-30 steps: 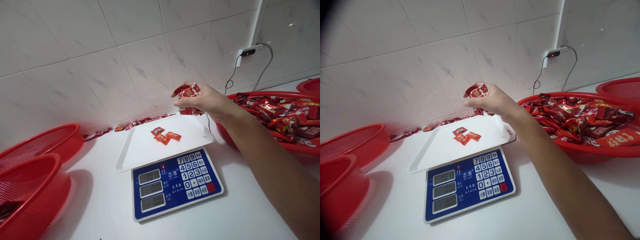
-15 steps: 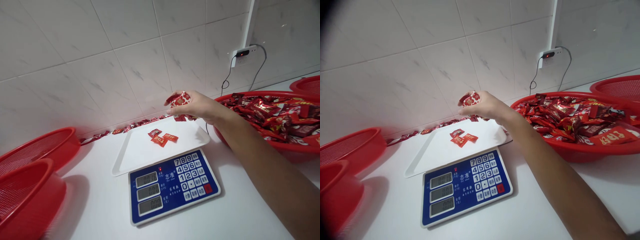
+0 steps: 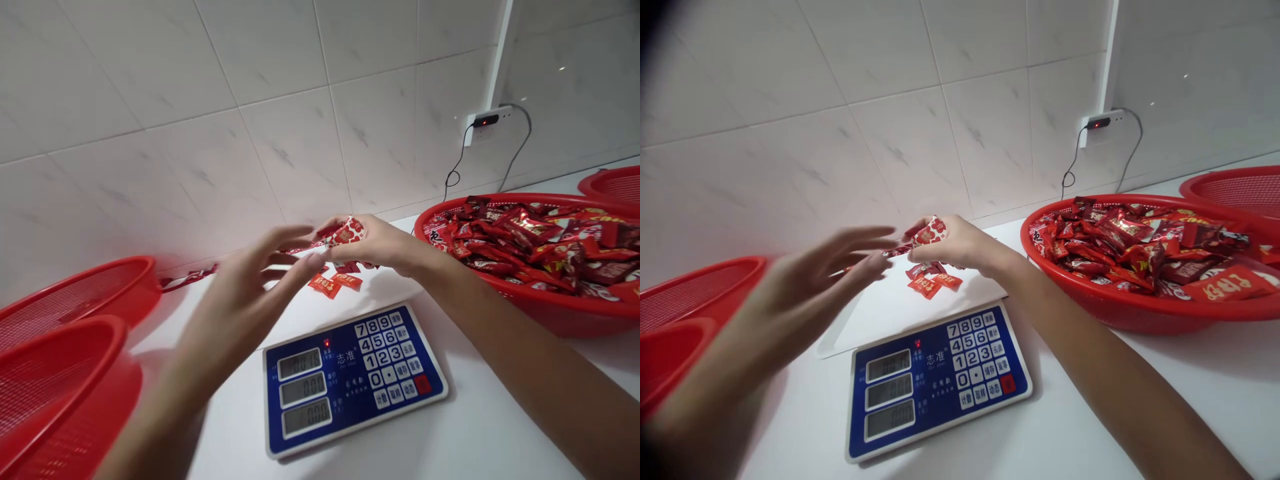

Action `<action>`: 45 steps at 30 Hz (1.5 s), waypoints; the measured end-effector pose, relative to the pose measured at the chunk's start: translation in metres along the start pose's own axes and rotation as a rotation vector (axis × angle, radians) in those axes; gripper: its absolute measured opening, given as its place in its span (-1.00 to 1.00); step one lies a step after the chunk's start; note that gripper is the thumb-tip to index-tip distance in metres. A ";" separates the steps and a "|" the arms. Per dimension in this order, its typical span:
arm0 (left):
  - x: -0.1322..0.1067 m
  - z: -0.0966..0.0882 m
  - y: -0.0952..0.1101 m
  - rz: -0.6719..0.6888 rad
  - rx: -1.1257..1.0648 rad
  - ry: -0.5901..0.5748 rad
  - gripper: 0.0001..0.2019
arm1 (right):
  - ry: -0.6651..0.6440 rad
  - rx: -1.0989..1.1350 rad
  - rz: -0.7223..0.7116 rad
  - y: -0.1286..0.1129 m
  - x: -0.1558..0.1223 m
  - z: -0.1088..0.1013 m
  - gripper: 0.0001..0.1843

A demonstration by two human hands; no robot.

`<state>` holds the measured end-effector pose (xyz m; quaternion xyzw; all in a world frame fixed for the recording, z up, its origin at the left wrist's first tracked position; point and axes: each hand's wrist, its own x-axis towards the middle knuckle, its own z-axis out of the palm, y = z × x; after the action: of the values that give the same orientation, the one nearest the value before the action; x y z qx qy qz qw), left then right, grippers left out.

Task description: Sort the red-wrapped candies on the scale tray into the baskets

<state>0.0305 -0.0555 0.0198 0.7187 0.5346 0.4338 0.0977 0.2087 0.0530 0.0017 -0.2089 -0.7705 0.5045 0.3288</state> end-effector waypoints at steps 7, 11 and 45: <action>0.039 0.034 -0.011 0.037 -0.015 0.002 -0.74 | 0.049 -0.031 -0.060 0.004 0.003 0.002 -0.85; 0.033 0.024 -0.023 0.070 -0.028 -0.025 -0.75 | -0.016 -0.028 -0.033 0.003 0.002 0.006 -0.78; 0.023 0.022 -0.011 0.105 -0.150 -0.009 -0.80 | 0.025 -0.098 0.041 -0.014 -0.007 0.002 -0.34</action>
<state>0.0402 -0.0244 0.0120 0.7384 0.4615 0.4741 0.1307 0.2121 0.0420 0.0117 -0.2471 -0.7857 0.4701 0.3174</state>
